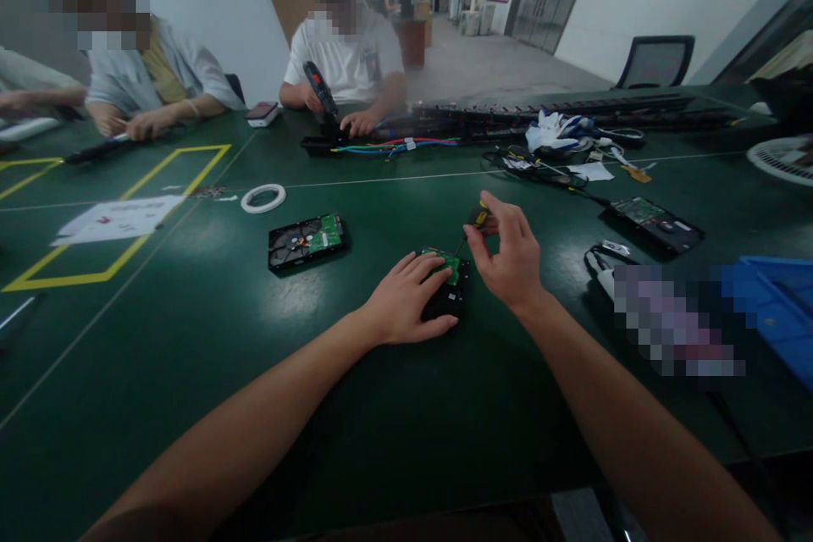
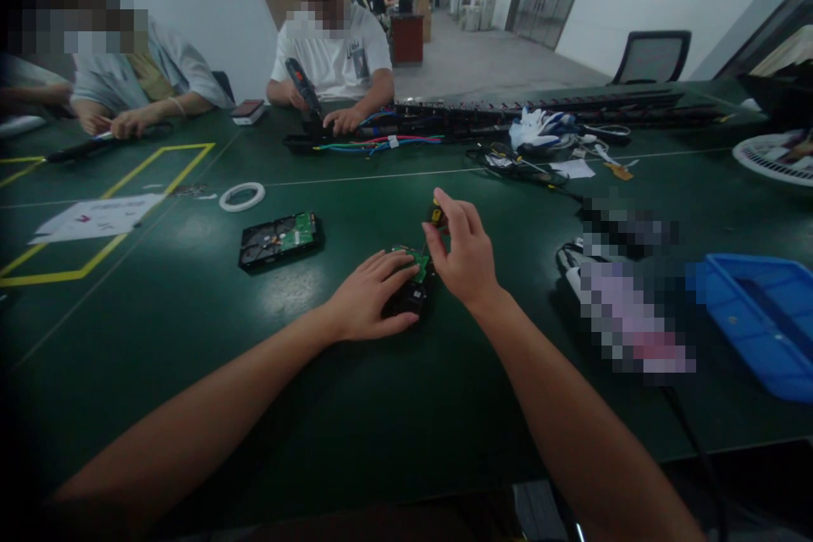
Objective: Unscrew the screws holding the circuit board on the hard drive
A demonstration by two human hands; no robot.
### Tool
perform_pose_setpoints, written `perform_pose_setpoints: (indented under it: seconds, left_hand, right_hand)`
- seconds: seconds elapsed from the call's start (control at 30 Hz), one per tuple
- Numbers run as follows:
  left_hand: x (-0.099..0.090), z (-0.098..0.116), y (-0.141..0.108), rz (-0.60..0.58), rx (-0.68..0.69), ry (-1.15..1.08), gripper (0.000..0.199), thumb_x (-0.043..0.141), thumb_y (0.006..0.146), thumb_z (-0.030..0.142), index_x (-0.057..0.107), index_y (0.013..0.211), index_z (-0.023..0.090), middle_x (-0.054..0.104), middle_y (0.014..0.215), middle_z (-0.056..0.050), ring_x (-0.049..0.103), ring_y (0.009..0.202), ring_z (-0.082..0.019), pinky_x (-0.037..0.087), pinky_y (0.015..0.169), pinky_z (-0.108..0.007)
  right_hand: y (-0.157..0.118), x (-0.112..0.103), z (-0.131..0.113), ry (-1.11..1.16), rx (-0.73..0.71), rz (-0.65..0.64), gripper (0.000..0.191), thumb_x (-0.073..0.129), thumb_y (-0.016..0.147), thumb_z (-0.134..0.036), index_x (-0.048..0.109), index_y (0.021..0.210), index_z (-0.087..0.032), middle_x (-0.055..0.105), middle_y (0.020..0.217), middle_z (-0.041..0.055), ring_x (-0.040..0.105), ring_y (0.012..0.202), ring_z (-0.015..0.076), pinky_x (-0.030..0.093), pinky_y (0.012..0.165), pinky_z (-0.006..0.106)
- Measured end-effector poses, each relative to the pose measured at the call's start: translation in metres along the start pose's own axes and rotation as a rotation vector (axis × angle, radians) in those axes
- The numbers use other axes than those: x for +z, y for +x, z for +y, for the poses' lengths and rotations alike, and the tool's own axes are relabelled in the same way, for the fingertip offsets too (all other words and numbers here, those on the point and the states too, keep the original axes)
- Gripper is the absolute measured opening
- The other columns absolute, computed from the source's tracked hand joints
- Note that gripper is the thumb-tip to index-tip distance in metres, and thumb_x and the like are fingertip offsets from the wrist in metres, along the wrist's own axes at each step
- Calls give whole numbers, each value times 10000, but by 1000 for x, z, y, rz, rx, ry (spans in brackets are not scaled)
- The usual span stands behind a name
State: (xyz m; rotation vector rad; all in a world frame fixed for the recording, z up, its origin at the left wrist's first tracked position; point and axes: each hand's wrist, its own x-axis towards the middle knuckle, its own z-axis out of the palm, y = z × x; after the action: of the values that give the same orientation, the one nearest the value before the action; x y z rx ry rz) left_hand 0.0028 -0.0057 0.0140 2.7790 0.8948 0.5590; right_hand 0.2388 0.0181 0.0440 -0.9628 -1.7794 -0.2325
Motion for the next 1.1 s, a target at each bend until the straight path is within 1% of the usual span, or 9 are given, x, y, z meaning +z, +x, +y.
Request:
perform_pose_setpoints:
  seconds: [0.17, 0.3, 0.4, 0.53, 0.73, 0.83, 0.9, 0.97, 1.1]
  left_hand:
    - [-1, 6, 4, -15, -40, 22, 874, 625, 959, 796, 545, 1549, 156, 540, 1606, -215, 482, 1550, -417, 336, 1332, -657]
    - [-2, 12, 7, -14, -81, 23, 922, 631, 907, 871, 573, 1508, 174, 548, 1580, -213, 488, 1538, -433, 351, 1315, -681]
    - [-2, 16, 8, -28, -113, 24, 892, 665, 900, 834, 570, 1502, 183, 539, 1589, -210, 492, 1530, -441, 367, 1300, -695]
    - [-6, 20, 10, -65, -149, 33, 845, 696, 901, 754, 561, 1507, 180, 524, 1607, -205, 489, 1528, -442, 411, 1273, -682]
    - [-16, 21, 18, -142, -105, 100, 762, 710, 896, 698, 608, 1434, 168, 549, 1570, -206, 518, 1495, -431, 414, 1281, -623]
    - [-19, 16, 18, -151, -76, 102, 760, 733, 878, 653, 601, 1448, 168, 550, 1575, -206, 527, 1490, -431, 414, 1278, -631]
    - [-21, 9, 16, -152, -47, 76, 779, 751, 867, 622, 588, 1470, 158, 532, 1597, -219, 498, 1521, -448, 375, 1298, -663]
    - [-24, -1, 13, -173, 0, 30, 799, 770, 856, 593, 568, 1499, 164, 503, 1632, -219, 483, 1541, -450, 339, 1314, -688]
    - [-33, -24, 8, -210, 97, -84, 807, 810, 839, 527, 546, 1540, 227, 475, 1686, -173, 451, 1581, -435, 271, 1334, -725]
  right_hand:
    - [-1, 0, 0, 4, 14, -18, 617, 651, 1049, -225, 457, 1622, -348, 687, 1311, 96, 736, 1037, 257, 695, 888, 481]
    - [-2, 0, 1, 1, 27, -25, 633, 656, 1046, -232, 448, 1628, -366, 688, 1289, 86, 731, 1032, 258, 689, 905, 494]
    - [-1, 0, 1, 8, 30, -24, 622, 662, 1043, -233, 463, 1617, -362, 691, 1276, 84, 728, 1022, 255, 685, 909, 490]
    - [0, -1, 1, 9, 24, -7, 595, 687, 1031, -243, 496, 1583, -354, 687, 1251, 83, 725, 998, 250, 692, 870, 470]
    - [1, -5, -1, 43, 17, -8, 576, 701, 1021, -241, 521, 1558, -345, 684, 1308, 86, 728, 1022, 239, 700, 850, 431]
    - [0, -6, -2, 52, 27, -23, 569, 697, 1024, -234, 522, 1554, -340, 685, 1338, 90, 734, 1063, 242, 704, 837, 416]
    - [0, -6, -3, 58, 28, -29, 571, 694, 1023, -221, 522, 1556, -337, 690, 1337, 89, 738, 1065, 239, 704, 835, 411]
    - [-1, -7, -4, 60, 26, -30, 588, 698, 1018, -209, 518, 1563, -336, 695, 1329, 87, 742, 1061, 238, 704, 836, 413]
    - [-2, -7, -4, 49, 35, -36, 632, 715, 1002, -206, 506, 1581, -350, 698, 1315, 82, 748, 1037, 239, 706, 823, 420]
